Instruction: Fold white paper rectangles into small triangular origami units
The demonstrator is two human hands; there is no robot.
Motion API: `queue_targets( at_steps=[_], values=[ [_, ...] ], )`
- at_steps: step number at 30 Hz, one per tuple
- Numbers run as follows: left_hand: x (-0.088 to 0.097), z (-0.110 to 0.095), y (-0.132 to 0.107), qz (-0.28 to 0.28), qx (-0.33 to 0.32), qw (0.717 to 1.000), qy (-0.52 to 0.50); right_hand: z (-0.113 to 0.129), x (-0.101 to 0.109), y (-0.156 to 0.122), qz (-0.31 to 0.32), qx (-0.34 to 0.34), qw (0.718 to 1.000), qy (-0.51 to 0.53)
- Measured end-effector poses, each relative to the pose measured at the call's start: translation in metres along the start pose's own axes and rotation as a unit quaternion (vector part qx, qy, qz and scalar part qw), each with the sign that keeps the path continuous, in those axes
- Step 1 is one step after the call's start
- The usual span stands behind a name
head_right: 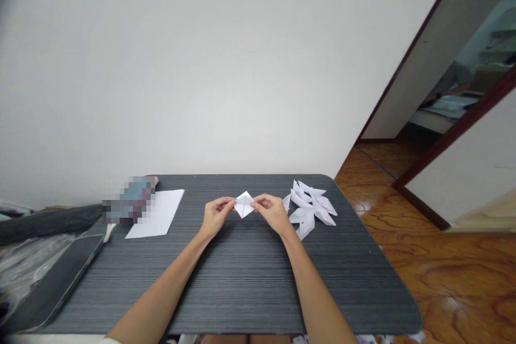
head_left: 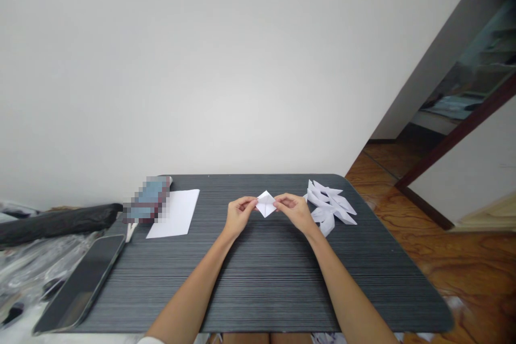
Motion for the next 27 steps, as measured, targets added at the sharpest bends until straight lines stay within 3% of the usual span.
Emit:
queue_targets(
  at_steps=[6, 16, 27],
  values=[
    [-0.007, -0.004, -0.004, 0.020, -0.005, 1.000, 0.011, -0.004, 0.003, 0.001, -0.041, -0.004, 0.999, 0.029],
    [-0.014, 0.004, -0.004, 0.038, 0.017, 0.999, 0.011, -0.010, -0.005, 0.000, -0.017, -0.002, 1.000, 0.024],
    [-0.019, 0.010, -0.002, 0.060, 0.049, 0.996, -0.036, -0.026, 0.002, 0.000, -0.048, -0.067, 0.991, 0.103]
  ],
)
Point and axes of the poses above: each hand's wrist, its own y-axis towards the middle knuckle, its own x-axis out of the back of the hand, z = x × y, the point moved 9 cm from there along y, towards the middle knuckle, and after that the axes turned 14 degrees about y, right-handed, at the moved point
